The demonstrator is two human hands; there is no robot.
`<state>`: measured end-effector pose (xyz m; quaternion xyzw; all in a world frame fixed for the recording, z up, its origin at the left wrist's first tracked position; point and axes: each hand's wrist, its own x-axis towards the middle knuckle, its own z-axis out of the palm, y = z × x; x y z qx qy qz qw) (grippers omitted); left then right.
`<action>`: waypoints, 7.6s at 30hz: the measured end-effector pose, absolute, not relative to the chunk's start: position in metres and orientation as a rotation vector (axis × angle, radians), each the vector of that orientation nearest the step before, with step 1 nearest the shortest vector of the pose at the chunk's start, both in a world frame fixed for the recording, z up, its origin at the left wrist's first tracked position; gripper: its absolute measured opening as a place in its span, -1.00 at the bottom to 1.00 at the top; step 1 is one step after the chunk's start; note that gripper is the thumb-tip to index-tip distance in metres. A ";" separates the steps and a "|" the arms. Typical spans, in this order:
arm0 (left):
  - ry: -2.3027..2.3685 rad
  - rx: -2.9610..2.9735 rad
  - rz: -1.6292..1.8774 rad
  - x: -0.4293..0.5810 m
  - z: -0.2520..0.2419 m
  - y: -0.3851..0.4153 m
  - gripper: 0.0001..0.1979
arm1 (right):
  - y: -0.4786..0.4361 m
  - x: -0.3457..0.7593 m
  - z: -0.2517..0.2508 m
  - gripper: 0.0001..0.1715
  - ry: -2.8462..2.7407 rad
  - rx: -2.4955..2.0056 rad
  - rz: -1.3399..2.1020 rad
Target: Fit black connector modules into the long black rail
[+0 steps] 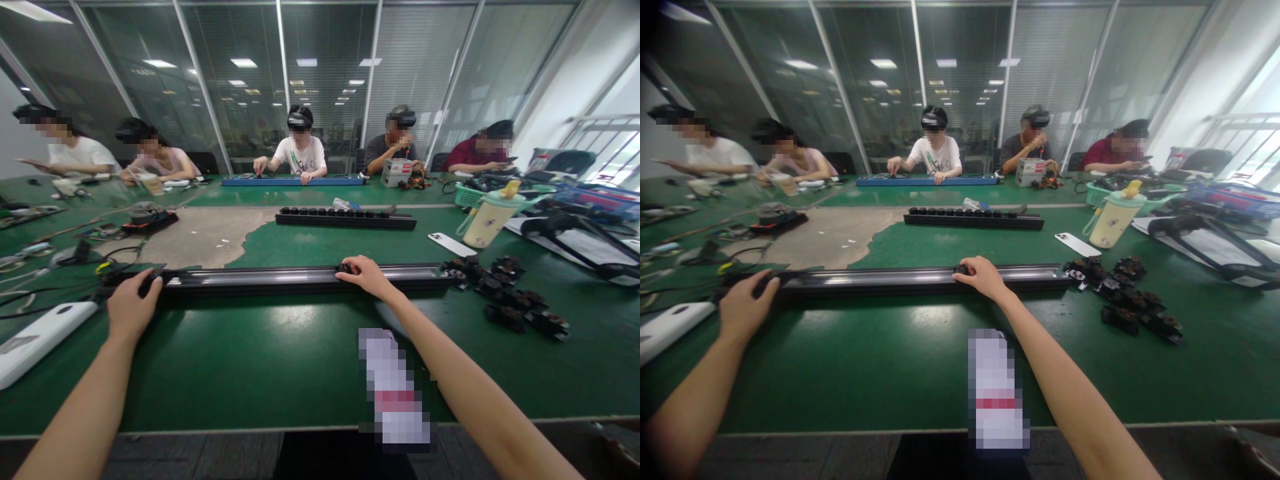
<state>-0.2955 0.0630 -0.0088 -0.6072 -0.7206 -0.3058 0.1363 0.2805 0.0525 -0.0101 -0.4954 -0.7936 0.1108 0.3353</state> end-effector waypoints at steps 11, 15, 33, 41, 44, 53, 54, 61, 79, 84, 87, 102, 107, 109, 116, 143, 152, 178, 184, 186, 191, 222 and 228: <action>-2.088 -1.761 -0.879 -0.293 -0.007 0.061 -0.33 | 0.049 0.275 -0.005 -0.68 -2.083 -1.409 0.196; -2.091 -1.767 -0.875 -0.292 -0.006 0.060 -0.33 | 0.047 0.272 -0.004 -0.69 -2.076 -1.462 0.150; -2.068 -1.764 -0.901 -0.296 -0.009 0.063 -0.34 | 0.045 0.272 -0.002 -0.72 -2.100 -1.482 0.157; -2.059 -1.762 -0.885 -0.296 -0.009 0.063 -0.34 | 0.046 0.272 -0.004 -0.74 -2.105 -1.471 0.110; -2.059 -1.760 -0.887 -0.295 -0.009 0.062 -0.35 | 0.047 0.272 -0.005 -0.74 -2.101 -1.472 0.099; -2.051 -1.768 -0.888 -0.291 -0.007 0.060 -0.34 | 0.047 0.272 -0.005 -0.74 -2.094 -1.481 0.139; -2.046 -1.766 -0.892 -0.291 -0.008 0.060 -0.34 | 0.047 0.272 -0.004 -0.74 -2.094 -1.473 0.145; -2.054 -1.772 -0.898 -0.295 -0.009 0.062 -0.35 | 0.046 0.273 -0.003 -0.74 -2.095 -1.455 0.170; -2.096 -1.764 -0.896 -0.290 -0.005 0.061 -0.34 | 0.053 0.286 -0.006 -0.61 -1.959 -1.382 0.485; -2.087 -1.761 -0.898 -0.292 -0.008 0.062 -0.34 | 0.051 0.285 -0.005 -0.62 -1.987 -1.395 0.455; -2.088 -1.765 -0.904 -0.293 -0.008 0.062 -0.32 | 0.051 0.285 -0.004 -0.63 -2.016 -1.406 0.435; -2.111 -1.745 -0.885 -0.290 -0.006 0.061 -0.32 | 0.050 0.280 -0.004 -0.72 -2.003 -1.465 0.320; -2.087 -1.757 -0.881 -0.291 -0.007 0.061 -0.32 | 0.050 0.280 -0.005 -0.73 -2.009 -1.455 0.315; -2.085 -1.756 -0.883 -0.292 -0.007 0.062 -0.32 | 0.051 0.280 -0.005 -0.74 -2.005 -1.453 0.316; -2.080 -1.761 -0.895 -0.291 -0.007 0.061 -0.33 | 0.049 0.278 -0.004 -0.75 -2.002 -1.465 0.316; -2.090 -1.750 -0.897 -0.293 -0.008 0.062 -0.34 | 0.050 0.289 -0.003 -0.69 -2.063 -1.433 0.392; -2.076 -1.751 -0.892 -0.298 -0.011 0.064 -0.33 | 0.048 0.287 0.000 -0.71 -2.053 -1.439 0.384; -2.093 -1.746 -0.881 -0.293 -0.009 0.063 -0.33 | 0.047 0.286 0.001 -0.76 -2.062 -1.433 0.346; -2.094 -1.747 -0.911 -0.293 -0.008 0.062 -0.35 | 0.046 0.287 0.002 -0.77 -2.058 -1.432 0.338; -2.088 -1.747 -0.905 -0.293 -0.009 0.062 -0.35 | 0.046 0.287 0.002 -0.77 -2.053 -1.431 0.341; -2.089 -1.745 -0.887 -0.292 -0.008 0.062 -0.34 | 0.048 0.288 0.003 -0.76 -2.068 -1.417 0.357; -2.118 -1.746 -0.891 -0.291 -0.007 0.062 -0.31 | 0.047 0.293 -0.002 -0.69 -2.070 -1.373 0.332; -2.127 -1.748 -0.902 -0.291 -0.006 0.061 -0.33 | 0.046 0.292 -0.001 -0.72 -2.048 -1.362 0.337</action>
